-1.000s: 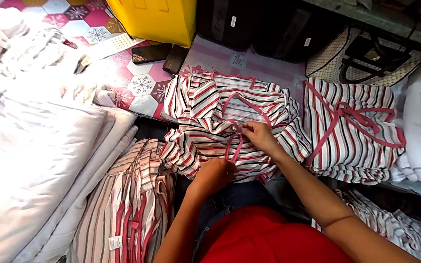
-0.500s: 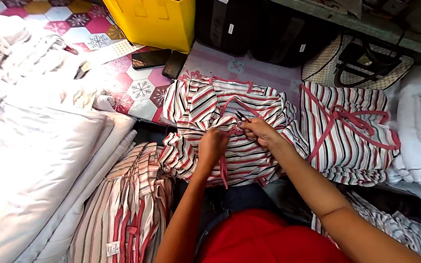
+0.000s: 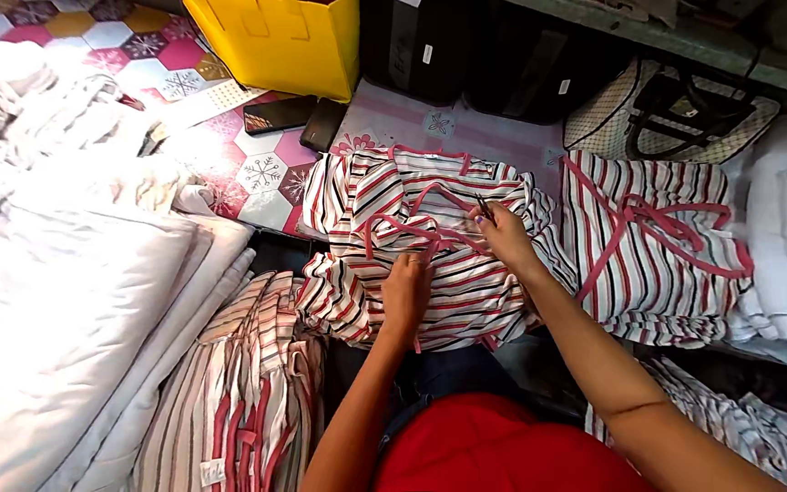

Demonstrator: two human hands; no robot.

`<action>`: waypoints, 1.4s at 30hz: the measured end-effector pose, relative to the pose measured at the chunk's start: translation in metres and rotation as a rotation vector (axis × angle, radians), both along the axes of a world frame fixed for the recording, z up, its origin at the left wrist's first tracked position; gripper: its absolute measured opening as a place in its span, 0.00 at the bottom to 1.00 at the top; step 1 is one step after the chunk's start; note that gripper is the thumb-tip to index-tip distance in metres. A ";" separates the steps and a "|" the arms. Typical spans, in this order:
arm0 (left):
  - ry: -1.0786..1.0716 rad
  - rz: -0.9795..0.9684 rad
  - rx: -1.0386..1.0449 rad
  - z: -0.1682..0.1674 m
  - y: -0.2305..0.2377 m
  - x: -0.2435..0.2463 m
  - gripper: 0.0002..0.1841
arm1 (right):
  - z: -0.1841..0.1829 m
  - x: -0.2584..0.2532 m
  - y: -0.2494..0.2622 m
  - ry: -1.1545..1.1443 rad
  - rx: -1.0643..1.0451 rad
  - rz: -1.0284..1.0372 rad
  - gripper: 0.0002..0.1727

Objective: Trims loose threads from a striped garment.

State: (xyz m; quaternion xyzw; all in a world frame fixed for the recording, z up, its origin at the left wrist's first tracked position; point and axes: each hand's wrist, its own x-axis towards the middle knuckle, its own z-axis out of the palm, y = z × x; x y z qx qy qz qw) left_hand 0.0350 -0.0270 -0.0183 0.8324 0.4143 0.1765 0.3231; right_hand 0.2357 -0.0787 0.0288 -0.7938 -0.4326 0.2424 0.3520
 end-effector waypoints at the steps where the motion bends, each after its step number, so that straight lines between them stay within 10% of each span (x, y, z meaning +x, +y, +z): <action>1: -0.009 -0.011 -0.048 0.001 0.009 -0.008 0.13 | 0.003 0.002 -0.003 -0.056 0.018 0.020 0.12; 7: 0.087 0.270 -0.016 0.059 0.055 -0.079 0.13 | 0.004 0.024 -0.030 -0.251 0.072 -0.114 0.11; 14: 0.195 0.114 -0.180 0.016 0.069 -0.094 0.09 | 0.011 0.021 -0.035 -0.208 0.064 -0.134 0.10; 19: 0.377 0.512 -0.031 0.088 0.073 -0.121 0.15 | 0.025 0.037 -0.046 -0.209 0.021 -0.249 0.10; 23: 0.149 0.258 0.091 0.098 0.069 -0.029 0.24 | 0.000 0.028 -0.013 -0.218 -0.145 -0.204 0.23; 28: 0.257 0.031 0.069 0.017 0.087 0.061 0.29 | -0.028 0.021 0.009 -0.270 -0.302 -0.192 0.22; 36: -0.223 0.092 0.279 0.062 0.110 -0.039 0.06 | 0.021 0.047 -0.040 -0.210 0.168 -0.288 0.13; 42: -0.245 -0.114 0.388 0.057 0.046 -0.108 0.10 | 0.047 0.024 -0.119 -0.397 0.271 -0.024 0.11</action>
